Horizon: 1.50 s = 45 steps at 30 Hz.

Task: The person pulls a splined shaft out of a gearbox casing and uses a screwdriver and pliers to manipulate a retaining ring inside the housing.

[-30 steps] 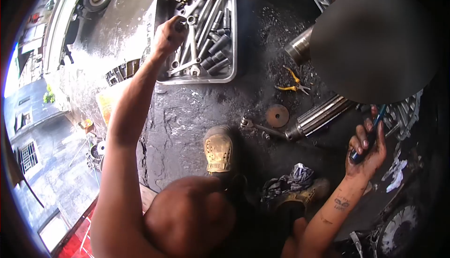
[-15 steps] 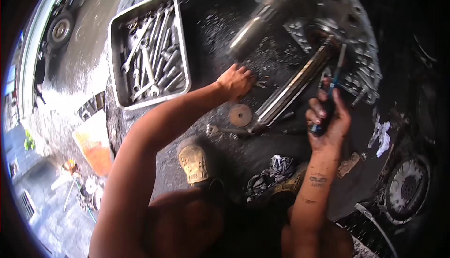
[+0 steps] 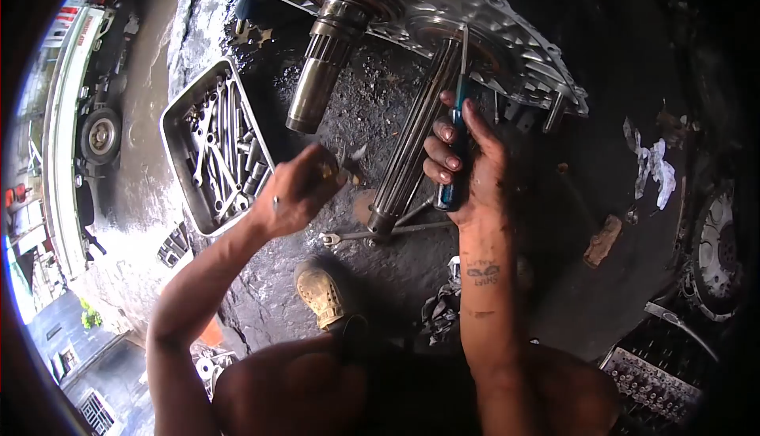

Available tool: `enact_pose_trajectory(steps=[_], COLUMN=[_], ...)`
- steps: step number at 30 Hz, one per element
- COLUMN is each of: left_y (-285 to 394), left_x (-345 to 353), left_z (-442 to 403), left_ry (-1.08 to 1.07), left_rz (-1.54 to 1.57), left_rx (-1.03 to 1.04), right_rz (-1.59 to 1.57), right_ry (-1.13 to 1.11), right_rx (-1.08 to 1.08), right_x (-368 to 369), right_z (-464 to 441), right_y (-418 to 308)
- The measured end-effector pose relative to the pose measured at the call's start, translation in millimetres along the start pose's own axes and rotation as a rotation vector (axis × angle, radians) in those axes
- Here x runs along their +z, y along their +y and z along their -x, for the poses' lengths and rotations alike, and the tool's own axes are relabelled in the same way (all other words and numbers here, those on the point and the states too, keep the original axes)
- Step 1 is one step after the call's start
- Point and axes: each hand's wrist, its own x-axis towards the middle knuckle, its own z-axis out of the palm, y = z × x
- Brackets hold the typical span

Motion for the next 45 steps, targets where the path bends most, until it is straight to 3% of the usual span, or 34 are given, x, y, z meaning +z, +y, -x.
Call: enact_pose_trajectory(steps=[5, 7, 11, 13, 14, 16, 17, 18, 20, 22, 24, 28, 30, 32, 38, 41, 45], left_y=[82, 77, 70, 68, 64, 64, 66, 70, 74, 76, 75, 93, 90, 90, 93, 87, 82], left_x=[-19, -16, -3, 8, 14, 26, 32, 35, 41, 46, 53, 64, 62, 63, 51, 47, 47], left_z=[-44, -60, -73, -75, -77, -79, -78, -80, -83, -92, -105, -122, -130, -133, -136, -147, -153], left_ry=[-0.030, -0.049, -0.084, -0.051, -0.052, -0.021, 0.023, 0.025, -0.060, -0.065, -0.118, 0.116, 0.136, 0.158, 0.114, 0.117, 0.218], left_rz=[0.110, 0.092, 0.156, 0.275, 0.282, 0.446, 0.480, 0.486, 0.682, 0.701, 0.865, 1.135, 1.066, 0.899, 0.921, 0.436, 0.292], left_rx=[-0.035, -0.013, 0.034, 0.088, 0.094, 0.116, 0.086, 0.095, -0.003, -0.031, -0.046, -0.150, -0.126, -0.068, 0.057, 0.198, 0.247], right_rz=[0.054, 0.643, 0.792, 0.979, 0.987, 1.561, 1.585, 1.593, 1.923, 1.592, 1.674, 1.816, 1.833, 1.750, 1.633, 1.582, 1.410], right_ry=[0.018, 0.200, 0.204, 0.439, 0.443, 0.560, 0.575, 0.578, 0.561, 0.373, 0.187, 0.124, 0.283, 0.302, 0.422, 0.471, 0.380], right_rx=[0.008, -0.114, -0.252, -0.131, -0.136, 0.008, 0.295, 0.288, -0.327, -0.755, -0.922, -0.867, -0.797, -0.753, -0.568, -0.574, -0.590], right_x=[-2, -5, -87, -127, -152, -159, -163, -152, -134, -89, -51, -23, -15, -5, 13, 8, -3], right_z=[4, 14, 28, 38, 40, 42, 47, 47, 48, 33, 17, -10, -19, -22, -37, -47, -59], right_y=[-7, -15, -4, 6, 14, 20, 14, 13, 19, 12, -1, -12, -10, -11, -15, -12, -4])
